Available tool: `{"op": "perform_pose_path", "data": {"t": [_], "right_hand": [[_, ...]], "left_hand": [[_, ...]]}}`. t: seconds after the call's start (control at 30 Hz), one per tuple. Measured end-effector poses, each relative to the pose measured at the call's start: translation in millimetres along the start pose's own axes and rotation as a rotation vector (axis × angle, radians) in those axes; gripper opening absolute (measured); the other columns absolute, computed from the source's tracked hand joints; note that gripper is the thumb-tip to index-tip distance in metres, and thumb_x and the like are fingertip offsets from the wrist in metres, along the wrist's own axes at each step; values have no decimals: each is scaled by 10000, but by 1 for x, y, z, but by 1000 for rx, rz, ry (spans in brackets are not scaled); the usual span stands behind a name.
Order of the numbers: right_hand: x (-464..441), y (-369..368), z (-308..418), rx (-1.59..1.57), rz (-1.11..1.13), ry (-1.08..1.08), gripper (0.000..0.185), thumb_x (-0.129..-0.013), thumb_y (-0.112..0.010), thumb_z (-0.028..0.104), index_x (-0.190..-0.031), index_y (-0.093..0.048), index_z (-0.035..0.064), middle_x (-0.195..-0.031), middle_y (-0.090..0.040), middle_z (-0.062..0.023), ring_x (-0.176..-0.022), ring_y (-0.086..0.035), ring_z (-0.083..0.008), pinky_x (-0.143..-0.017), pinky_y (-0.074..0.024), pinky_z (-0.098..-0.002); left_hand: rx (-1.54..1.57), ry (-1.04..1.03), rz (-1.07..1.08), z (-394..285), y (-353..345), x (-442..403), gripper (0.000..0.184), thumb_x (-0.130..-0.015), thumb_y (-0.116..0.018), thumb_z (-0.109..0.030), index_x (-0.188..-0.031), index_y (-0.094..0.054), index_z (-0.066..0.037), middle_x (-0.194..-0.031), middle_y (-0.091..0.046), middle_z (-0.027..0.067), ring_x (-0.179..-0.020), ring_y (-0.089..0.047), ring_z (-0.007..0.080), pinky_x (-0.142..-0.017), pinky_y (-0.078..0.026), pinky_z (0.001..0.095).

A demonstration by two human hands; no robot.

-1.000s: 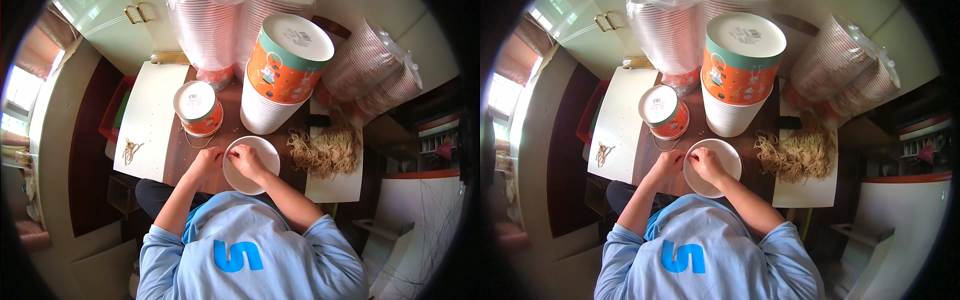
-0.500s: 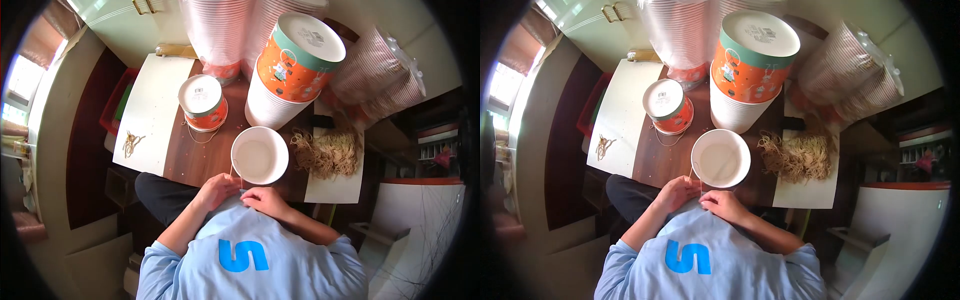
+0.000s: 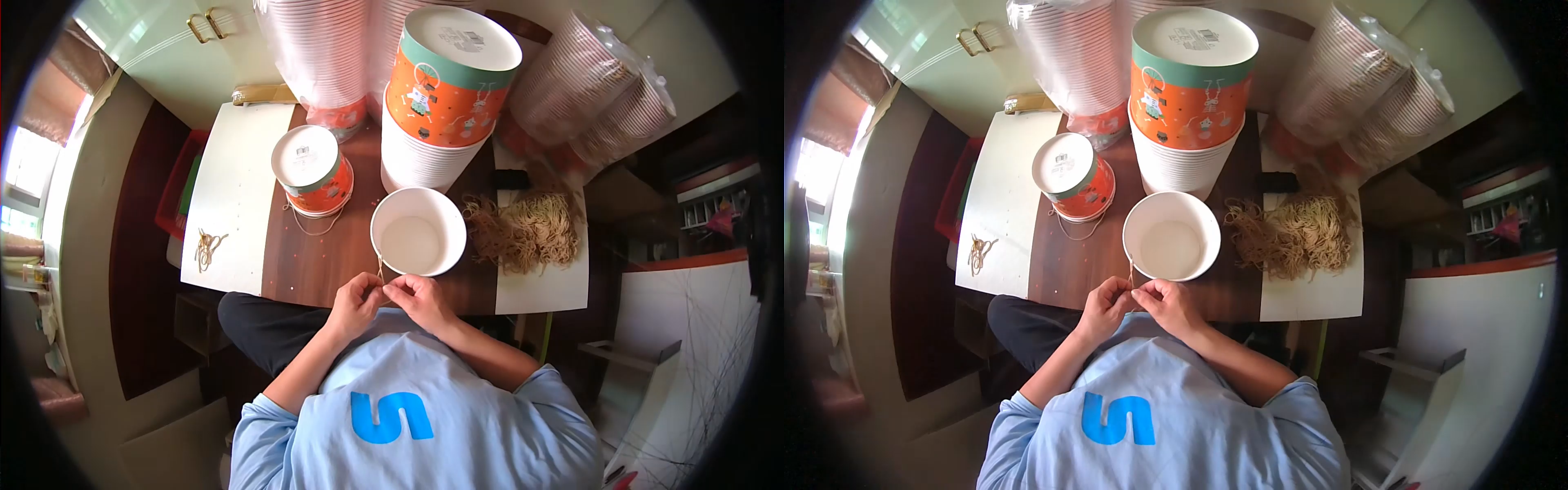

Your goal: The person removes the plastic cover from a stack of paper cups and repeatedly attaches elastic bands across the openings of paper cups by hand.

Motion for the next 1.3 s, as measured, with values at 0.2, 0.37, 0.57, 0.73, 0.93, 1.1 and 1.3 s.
{"op": "perform_pose_path", "data": {"t": [0.2, 0.37, 0.57, 0.73, 0.93, 1.1, 1.3], "right_hand": [[1, -8, -21, -146, -56, -44, 228, -882, -669, 195, -943, -666, -25, -816, -687, -70, -731, -613, -75, -647, -500, -237], [1, -12, -25, -249, -38, -65, 179, -903, -647, 128, -988, -646, -29, -878, -676, -51, -794, -612, -80, -729, -509, -223], [2, -13, -37, -227, -81, -1, 146, -869, -663, 120, -912, -651, -19, -799, -674, -41, -712, -602, -70, -641, -504, -239], [8, -8, -18, -15, -92, 26, 107, -836, -641, 85, -888, -645, -9, -779, -679, -69, -683, -624, -105, -633, -510, -260], [6, -10, -19, 63, -98, 12, 129, -811, -641, 109, -876, -637, -3, -753, -677, -104, -674, -653, -169, -638, -523, -308], [6, -11, -20, -2, -86, 6, 127, -815, -634, 115, -864, -624, -2, -752, -678, -113, -679, -659, -184, -638, -524, -318], [6, -8, -13, 138, -137, 135, 87, -828, -626, 83, -871, -612, 9, -767, -667, -127, -676, -657, -227, -623, -516, -342]], "left_hand": [[-285, -108, -13, -10, 3, 5, 75, -886, -588, -32, -936, -590, 24, -800, -622, 46, -704, -574, 73, -617, -479, 225], [-380, -173, -37, -20, 2, 7, 104, -836, -618, -70, -913, -637, -4, -839, -634, 125, -647, -603, 171, -594, -486, 287], [-320, -84, -3, -9, 3, 10, 221, -806, -619, -51, -1025, -612, -25, -834, -633, 128, -647, -615, 199, -583, -496, 299], [-533, -402, -91, -26, 2, 1, 367, -777, -626, 12, -1136, -561, -24, -887, -623, 93, -703, -632, 176, -592, -512, 279], [-567, -423, -130, -11, 1, -7, 346, -795, -608, -37, -1136, -570, -76, -893, -609, 112, -772, -643, 307, -663, -538, 400], [-686, -539, -91, -12, 0, -8, 277, -781, -624, -34, -1055, -609, -71, -859, -606, 100, -766, -633, 296, -645, -529, 390], [-681, -629, -210, -4, 1, -8, 183, -773, -658, -46, -954, -658, -72, -846, -609, 85, -684, -618, 260, -590, -511, 323]]}}
Point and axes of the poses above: each hand's wrist, its own x-axis away from the middle knuckle, its own y-axis out of the back of the hand, z = x × y, the point moved 3 cm from there along -x, towards the middle knuckle
